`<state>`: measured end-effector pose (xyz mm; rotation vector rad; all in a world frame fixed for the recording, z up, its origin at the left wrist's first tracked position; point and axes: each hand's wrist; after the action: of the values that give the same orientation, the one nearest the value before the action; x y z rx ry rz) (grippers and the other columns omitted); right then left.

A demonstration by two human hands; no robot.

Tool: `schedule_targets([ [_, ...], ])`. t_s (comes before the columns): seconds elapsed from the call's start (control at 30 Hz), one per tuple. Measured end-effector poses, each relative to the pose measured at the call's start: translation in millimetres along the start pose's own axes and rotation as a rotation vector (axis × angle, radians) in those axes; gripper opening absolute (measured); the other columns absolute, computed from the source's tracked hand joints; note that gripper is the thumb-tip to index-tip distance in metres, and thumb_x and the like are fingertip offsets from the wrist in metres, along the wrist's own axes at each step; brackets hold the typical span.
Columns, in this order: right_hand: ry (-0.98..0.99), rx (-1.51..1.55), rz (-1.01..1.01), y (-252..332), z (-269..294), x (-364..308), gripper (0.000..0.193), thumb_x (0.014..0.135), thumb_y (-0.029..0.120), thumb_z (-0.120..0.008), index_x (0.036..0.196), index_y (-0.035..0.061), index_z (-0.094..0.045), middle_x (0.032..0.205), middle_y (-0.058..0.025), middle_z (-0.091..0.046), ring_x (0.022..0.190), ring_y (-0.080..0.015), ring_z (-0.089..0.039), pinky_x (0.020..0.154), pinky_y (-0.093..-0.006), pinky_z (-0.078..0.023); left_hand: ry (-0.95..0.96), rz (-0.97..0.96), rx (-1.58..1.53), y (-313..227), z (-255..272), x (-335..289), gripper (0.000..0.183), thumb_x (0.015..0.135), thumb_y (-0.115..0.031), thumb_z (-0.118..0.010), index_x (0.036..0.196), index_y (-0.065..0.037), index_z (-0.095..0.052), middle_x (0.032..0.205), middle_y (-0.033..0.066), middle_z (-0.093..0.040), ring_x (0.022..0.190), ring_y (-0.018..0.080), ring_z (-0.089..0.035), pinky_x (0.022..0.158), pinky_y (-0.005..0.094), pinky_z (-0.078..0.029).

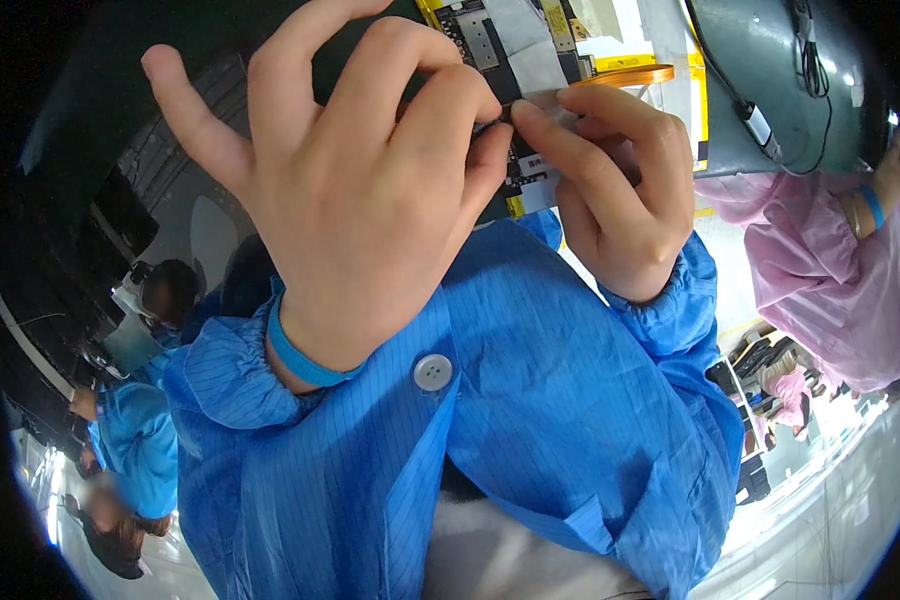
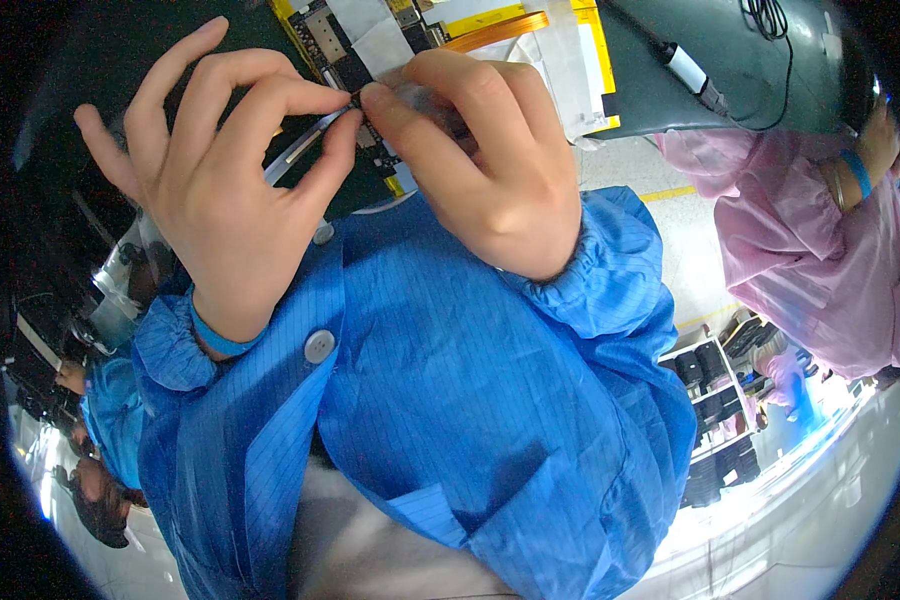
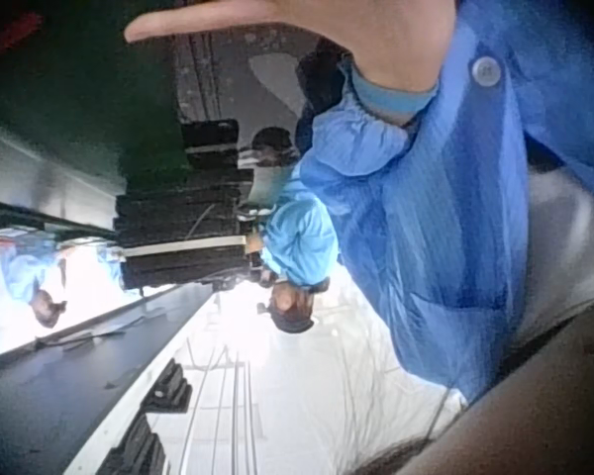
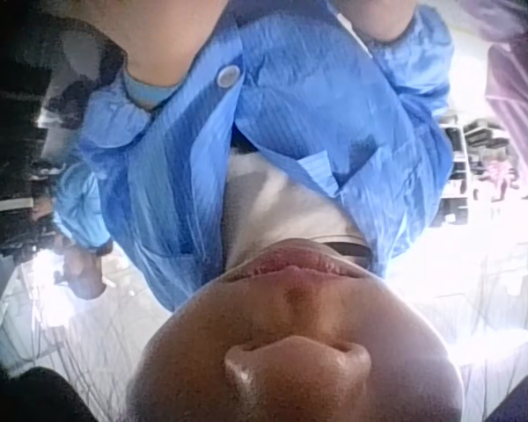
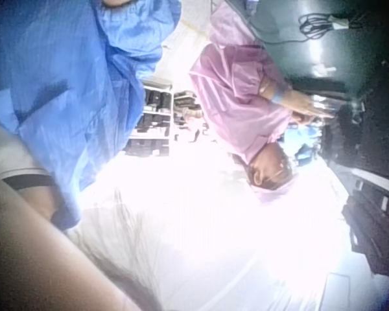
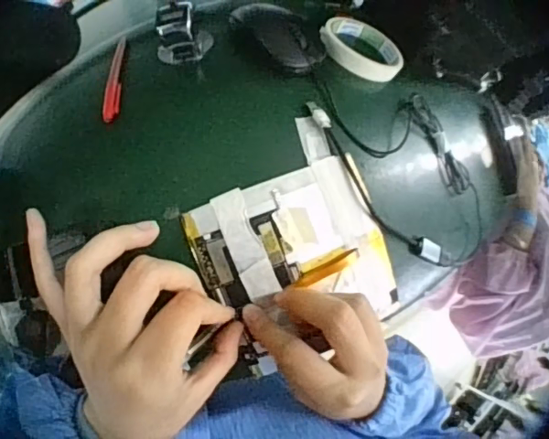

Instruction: The person connects tablet screens to a test board, tests the touchscreens by tapping the display interfaces, and disconnects them. The person then connects ribbon cables to tablet frames, marks components with a pen, and stacks the frames.

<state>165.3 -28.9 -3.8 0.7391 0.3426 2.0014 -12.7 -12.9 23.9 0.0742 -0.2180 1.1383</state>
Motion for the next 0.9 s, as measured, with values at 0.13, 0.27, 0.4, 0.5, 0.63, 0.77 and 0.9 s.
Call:
schedule_targets([
  [0.13,-0.037,0.034,0.016,-3,-2,0,0.046,0.054,-0.008,-0.063,0.096,0.0083,-0.072,0.098,-0.0081,-0.059,0.071,-0.0171,-0.054,0.062,-0.0267,-0.048,0.011,0.009,0.001,1,0,1,0.018,0.063,-0.031,-0.081,0.071,-0.028,-0.065,0.092,-0.0138,-0.062,0.117,0.0160,-0.049,0.107,0.0610,-0.007],
  [0.27,-0.102,0.044,0.073,-8,-4,-2,0.045,0.049,0.000,-0.064,0.093,0.0063,-0.071,0.093,-0.0078,-0.060,0.072,-0.0196,-0.056,0.061,-0.0274,-0.048,0.002,0.003,-0.003,1,-2,0,0.018,0.063,-0.030,-0.081,0.071,-0.027,-0.065,0.092,-0.0135,-0.062,0.116,0.0161,-0.049,0.107,0.0605,-0.007],
  [0.4,-0.141,0.029,0.114,-12,-4,-6,0.047,0.046,0.002,-0.063,0.092,0.0055,-0.072,0.090,-0.0093,-0.061,0.072,-0.0201,-0.058,0.060,-0.0273,-0.049,0.003,0.000,-0.011,0,-5,-1,0.018,0.063,-0.029,-0.081,0.071,-0.027,-0.065,0.092,-0.0133,-0.061,0.116,0.0161,-0.049,0.107,0.0601,-0.007],
  [0.5,-0.165,0.046,0.118,-17,-9,-8,0.047,0.047,0.002,-0.063,0.092,0.0065,-0.073,0.091,-0.0091,-0.062,0.070,-0.0191,-0.057,0.060,-0.0270,-0.049,0.007,0.005,-0.016,-2,-10,-2,0.018,0.063,-0.028,-0.080,0.071,-0.027,-0.065,0.092,-0.0131,-0.061,0.116,0.0161,-0.049,0.107,0.0598,-0.007],
  [0.63,-0.097,0.034,0.041,-16,-22,-17,0.046,0.051,-0.004,-0.061,0.093,0.0075,-0.073,0.094,-0.0090,-0.060,0.070,-0.0165,-0.055,0.059,-0.0249,-0.049,0.005,0.014,-0.022,-1,-23,-8,0.018,0.062,-0.028,-0.080,0.071,-0.026,-0.065,0.091,-0.0128,-0.061,0.116,0.0162,-0.049,0.108,0.0595,-0.008],
  [0.77,0.005,-0.003,0.045,-15,-29,-23,0.051,0.055,-0.014,-0.057,0.098,0.0075,-0.073,0.100,-0.0105,-0.056,0.072,-0.0142,-0.054,0.061,-0.0237,-0.051,-0.002,0.014,-0.032,1,-33,-14,0.018,0.062,-0.027,-0.080,0.071,-0.026,-0.064,0.091,-0.0126,-0.061,0.115,0.0162,-0.049,0.108,0.0591,-0.008],
  [0.9,0.032,0.025,0.058,-18,-27,-21,0.050,0.055,-0.014,-0.057,0.097,0.0066,-0.073,0.100,-0.0105,-0.056,0.072,-0.0146,-0.054,0.060,-0.0239,-0.051,0.003,0.015,-0.042,3,-33,-14,0.018,0.061,-0.026,-0.080,0.070,-0.026,-0.064,0.091,-0.0123,-0.061,0.115,0.0162,-0.050,0.108,0.0587,-0.008],
])
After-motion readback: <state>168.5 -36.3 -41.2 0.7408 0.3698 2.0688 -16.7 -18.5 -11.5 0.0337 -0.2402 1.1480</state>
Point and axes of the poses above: each hand's wrist, its own x-axis towards the middle knuckle, its own z-axis out of the back of the hand, y = z × x
